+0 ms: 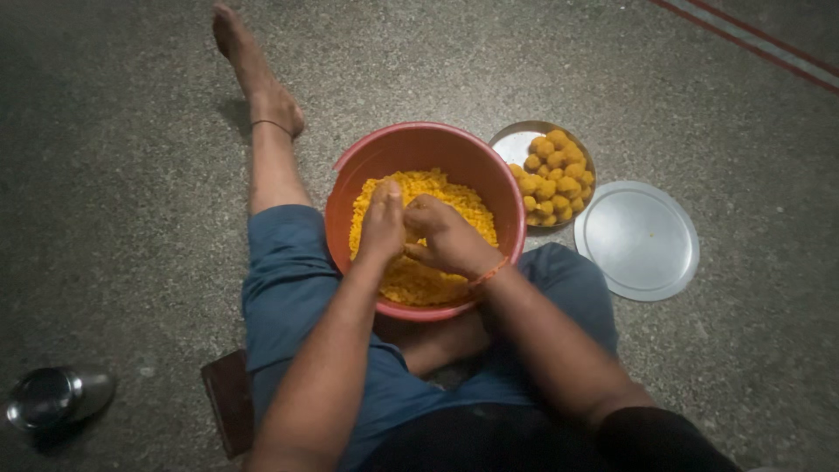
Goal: The person sits on the floor with a large basin of yellow boondi mixture and rolls handfuls of it between their palms into round balls, placing each finished ball onto a metal plate beside the basin, repeating this cycle continuously.
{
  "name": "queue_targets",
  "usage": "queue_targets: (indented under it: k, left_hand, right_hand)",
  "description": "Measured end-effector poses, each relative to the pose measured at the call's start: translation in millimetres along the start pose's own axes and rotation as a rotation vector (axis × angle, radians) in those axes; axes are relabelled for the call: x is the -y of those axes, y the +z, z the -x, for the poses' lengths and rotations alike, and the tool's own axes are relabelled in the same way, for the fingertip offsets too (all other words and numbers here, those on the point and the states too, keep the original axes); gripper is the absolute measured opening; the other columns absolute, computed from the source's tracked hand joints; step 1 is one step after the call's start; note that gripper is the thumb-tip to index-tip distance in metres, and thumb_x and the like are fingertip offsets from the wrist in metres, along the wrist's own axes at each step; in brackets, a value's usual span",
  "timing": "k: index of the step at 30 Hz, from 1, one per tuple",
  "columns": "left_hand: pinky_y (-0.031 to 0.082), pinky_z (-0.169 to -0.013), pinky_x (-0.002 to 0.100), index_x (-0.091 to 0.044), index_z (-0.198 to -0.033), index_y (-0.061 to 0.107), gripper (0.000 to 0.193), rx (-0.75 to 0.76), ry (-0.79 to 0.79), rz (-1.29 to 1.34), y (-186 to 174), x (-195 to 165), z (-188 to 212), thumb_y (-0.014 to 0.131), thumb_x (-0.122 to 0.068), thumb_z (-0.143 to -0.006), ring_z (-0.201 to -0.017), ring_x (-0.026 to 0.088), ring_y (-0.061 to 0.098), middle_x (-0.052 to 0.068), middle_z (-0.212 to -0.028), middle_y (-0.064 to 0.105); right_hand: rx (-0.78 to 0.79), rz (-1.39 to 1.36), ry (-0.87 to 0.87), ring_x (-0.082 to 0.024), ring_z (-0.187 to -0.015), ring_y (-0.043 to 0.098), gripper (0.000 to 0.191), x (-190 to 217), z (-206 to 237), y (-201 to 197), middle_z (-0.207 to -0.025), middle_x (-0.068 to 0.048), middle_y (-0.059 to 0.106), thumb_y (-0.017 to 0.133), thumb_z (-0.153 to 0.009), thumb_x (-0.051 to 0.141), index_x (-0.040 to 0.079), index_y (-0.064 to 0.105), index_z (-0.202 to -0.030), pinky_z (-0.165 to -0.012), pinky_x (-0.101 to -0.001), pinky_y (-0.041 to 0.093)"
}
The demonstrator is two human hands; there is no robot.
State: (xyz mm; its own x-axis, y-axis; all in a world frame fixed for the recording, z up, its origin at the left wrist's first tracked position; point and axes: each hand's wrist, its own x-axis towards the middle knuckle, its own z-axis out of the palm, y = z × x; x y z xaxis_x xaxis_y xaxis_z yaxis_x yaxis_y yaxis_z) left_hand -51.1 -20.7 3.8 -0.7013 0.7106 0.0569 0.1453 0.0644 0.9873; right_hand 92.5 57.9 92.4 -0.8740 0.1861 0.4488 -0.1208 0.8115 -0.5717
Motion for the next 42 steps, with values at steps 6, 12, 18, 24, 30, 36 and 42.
queue_targets:
  k: [6,12,18,24,30,36,42]
  left_hand:
    - [0.046,-0.079,0.031,0.0,-0.117,0.077,0.063,0.018,0.003,0.25,-7.4,-13.2,4.6,0.044,-0.053,-0.111,-0.087,0.014,0.057,0.009,-0.095,0.063]
    - [0.042,-0.047,0.025,0.002,-0.101,0.076,0.036,-0.009,-0.084,0.256,-6.6,-45.7,10.1,0.072,-0.033,-0.096,-0.052,0.007,0.054,-0.001,-0.069,0.065]
    - [0.044,-0.048,0.023,-0.003,-0.1,0.078,0.033,-0.046,-0.102,0.377,-5.4,-58.4,16.3,0.064,-0.034,-0.102,-0.054,0.007,0.053,-0.001,-0.067,0.058]
    - [0.053,-0.052,0.026,-0.002,-0.106,0.072,0.035,0.077,-0.239,0.598,-9.3,-43.0,9.4,0.062,-0.035,-0.099,-0.068,0.009,0.063,0.001,-0.084,0.067]
    - [0.052,-0.051,0.031,0.0,-0.1,0.072,0.049,0.19,-0.304,0.234,-14.3,-30.0,7.1,0.057,-0.047,-0.101,-0.064,0.017,0.061,0.007,-0.081,0.065]
    - [0.055,-0.074,0.034,-0.001,-0.095,0.074,0.05,0.078,-0.067,0.022,1.1,-12.9,4.5,0.048,-0.043,-0.104,-0.078,0.015,0.069,0.007,-0.083,0.074]
    - [0.054,-0.077,0.032,0.002,-0.097,0.072,0.039,0.048,0.057,0.296,3.2,-6.3,4.8,0.055,-0.031,-0.108,-0.085,0.015,0.065,0.008,-0.09,0.07]
  right_hand:
    - [-0.023,-0.768,0.428,-0.015,-0.076,0.062,0.031,-10.5,-5.5,-21.8,-0.093,-0.005,0.066,0.078,-0.082,0.022,0.011,0.07,-0.11,-0.064,-0.031,0.051]
    - [-0.261,-1.049,0.696,-0.008,-0.059,0.05,0.03,-40.3,4.3,-6.8,-0.073,0.001,0.057,0.071,-0.099,0.03,0.009,0.062,-0.079,-0.051,-0.0279,0.039]
    - [-0.198,-0.234,0.573,-0.012,-0.059,0.043,0.051,-49.4,5.1,3.2,-0.063,-0.004,0.05,0.077,-0.103,0.037,0.001,0.061,-0.07,-0.049,-0.0355,0.034]
    - [-0.158,0.09,0.087,-0.033,-0.085,0.067,0.05,-22.0,3.5,0.0,-0.094,-0.015,0.068,0.087,-0.078,0.037,0.0,0.07,-0.106,-0.075,-0.0431,0.055]
    - [0.063,0.039,0.086,-0.037,-0.093,0.067,0.047,-16.6,-2.8,-11.9,-0.1,-0.018,0.068,0.09,-0.074,0.031,0.003,0.073,-0.107,-0.082,-0.0461,0.054]
    - [0.022,0.028,0.023,-0.036,-0.093,0.068,0.017,6.5,3.1,-5.5,-0.1,-0.015,0.069,0.08,-0.086,0.014,0.006,0.071,-0.098,-0.082,-0.0445,0.055]
    - [-0.052,-0.011,0.091,-0.037,-0.087,0.067,0.018,5.6,2.5,-13.1,-0.092,-0.017,0.067,0.076,-0.083,0.017,0.005,0.068,-0.095,-0.078,-0.0466,0.053]
